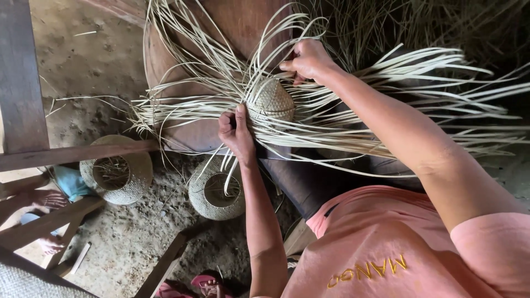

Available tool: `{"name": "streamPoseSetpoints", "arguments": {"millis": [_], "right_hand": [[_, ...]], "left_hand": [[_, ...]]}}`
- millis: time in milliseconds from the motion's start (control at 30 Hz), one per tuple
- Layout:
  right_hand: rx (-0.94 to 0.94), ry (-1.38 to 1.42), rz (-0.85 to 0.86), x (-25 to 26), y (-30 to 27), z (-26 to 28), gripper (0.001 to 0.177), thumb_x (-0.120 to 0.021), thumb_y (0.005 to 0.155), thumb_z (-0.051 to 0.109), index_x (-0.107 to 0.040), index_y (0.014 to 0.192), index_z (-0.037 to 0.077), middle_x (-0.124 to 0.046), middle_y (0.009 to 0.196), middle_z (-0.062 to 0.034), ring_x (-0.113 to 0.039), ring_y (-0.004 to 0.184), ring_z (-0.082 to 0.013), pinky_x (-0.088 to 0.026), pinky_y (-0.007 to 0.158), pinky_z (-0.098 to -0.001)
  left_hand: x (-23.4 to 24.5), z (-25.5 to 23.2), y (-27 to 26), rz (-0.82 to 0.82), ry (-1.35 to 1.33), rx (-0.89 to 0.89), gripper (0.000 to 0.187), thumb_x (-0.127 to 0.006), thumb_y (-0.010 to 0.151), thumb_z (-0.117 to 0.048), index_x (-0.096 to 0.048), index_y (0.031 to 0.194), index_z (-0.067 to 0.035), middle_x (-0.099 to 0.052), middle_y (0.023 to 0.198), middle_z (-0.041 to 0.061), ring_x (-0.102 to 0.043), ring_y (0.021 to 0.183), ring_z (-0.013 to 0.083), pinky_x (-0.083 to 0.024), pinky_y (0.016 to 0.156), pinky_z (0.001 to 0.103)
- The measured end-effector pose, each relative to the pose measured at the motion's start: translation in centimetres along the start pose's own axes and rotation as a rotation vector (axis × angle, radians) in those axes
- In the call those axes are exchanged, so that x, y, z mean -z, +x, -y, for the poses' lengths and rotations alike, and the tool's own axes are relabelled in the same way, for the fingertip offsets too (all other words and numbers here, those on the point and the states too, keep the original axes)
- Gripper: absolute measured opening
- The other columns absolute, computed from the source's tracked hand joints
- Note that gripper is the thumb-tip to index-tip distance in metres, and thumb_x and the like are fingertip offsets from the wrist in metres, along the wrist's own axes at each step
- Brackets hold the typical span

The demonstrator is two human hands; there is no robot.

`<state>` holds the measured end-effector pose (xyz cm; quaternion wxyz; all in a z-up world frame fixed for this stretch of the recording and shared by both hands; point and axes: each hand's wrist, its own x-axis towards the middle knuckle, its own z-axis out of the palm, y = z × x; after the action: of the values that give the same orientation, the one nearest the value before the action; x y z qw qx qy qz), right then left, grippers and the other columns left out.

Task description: Weaving natural fibers to create a circular base or object by interlacing strands.

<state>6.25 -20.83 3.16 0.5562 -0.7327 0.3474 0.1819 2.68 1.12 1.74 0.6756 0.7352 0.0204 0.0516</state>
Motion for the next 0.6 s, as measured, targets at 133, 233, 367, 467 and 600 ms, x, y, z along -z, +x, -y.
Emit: {"name": "streamPoseSetpoints", "arguments": {"millis": [133, 233, 367, 467, 600], "right_hand": [[-0.018, -0.016, -0.009, -0.25, -0.06, -0.20, 0.032, -0.065, 0.088, 0.003, -0.050, 0.108, -0.019, -0.057, 0.109, -0.0238, -0.065, 0.050, -0.0136, -0.063, 0.046, -0.0141], [0.011, -0.028, 0.001, -0.19, -0.12, -0.35, 0.037, -0.066, 0.087, 0.005, -0.050, 0.111, -0.018, -0.057, 0.107, -0.0228, -0.064, 0.049, -0.0142, -0.062, 0.046, -0.0162], [0.044, 0.022, 0.037, -0.14, -0.28, -0.30, 0.017, -0.066, 0.087, 0.004, -0.055, 0.091, -0.009, -0.063, 0.082, -0.0127, -0.067, 0.053, -0.0157, -0.061, 0.046, -0.0170], [0.039, 0.039, 0.048, -0.12, -0.10, -0.34, 0.016, -0.065, 0.087, 0.002, -0.056, 0.094, -0.009, -0.065, 0.086, -0.0133, -0.067, 0.055, -0.0153, -0.061, 0.045, -0.0160], [0.019, 0.055, 0.047, 0.06, -0.37, 0.25, 0.010, -0.063, 0.090, -0.003, -0.055, 0.091, -0.010, -0.064, 0.084, -0.0144, -0.066, 0.053, -0.0139, -0.062, 0.043, -0.0144]], "left_hand": [[0.27, 0.15, -0.03, 0.018, -0.027, 0.000, 0.026, -0.065, 0.088, -0.012, -0.051, 0.067, -0.008, -0.046, 0.061, -0.005, -0.035, 0.055, 0.0053, -0.036, 0.053, 0.017], [0.31, 0.16, -0.09, 0.014, -0.049, 0.005, 0.026, -0.066, 0.088, -0.013, -0.052, 0.067, -0.008, -0.046, 0.061, -0.005, -0.035, 0.055, 0.0048, -0.035, 0.053, 0.017], [0.33, -0.28, 0.06, 0.015, -0.078, 0.015, 0.024, -0.065, 0.088, -0.012, -0.052, 0.068, -0.007, -0.050, 0.063, -0.004, -0.038, 0.057, 0.0042, -0.037, 0.057, 0.017], [0.33, -0.19, 0.05, 0.025, -0.133, 0.033, 0.022, -0.065, 0.088, -0.010, -0.053, 0.070, -0.007, -0.054, 0.065, -0.003, -0.043, 0.058, 0.0037, -0.040, 0.058, 0.016], [0.18, -0.12, 0.14, 0.008, -0.041, -0.004, 0.026, -0.065, 0.088, -0.013, -0.052, 0.066, -0.009, -0.046, 0.059, -0.005, -0.034, 0.054, 0.0047, -0.034, 0.052, 0.017]]}}
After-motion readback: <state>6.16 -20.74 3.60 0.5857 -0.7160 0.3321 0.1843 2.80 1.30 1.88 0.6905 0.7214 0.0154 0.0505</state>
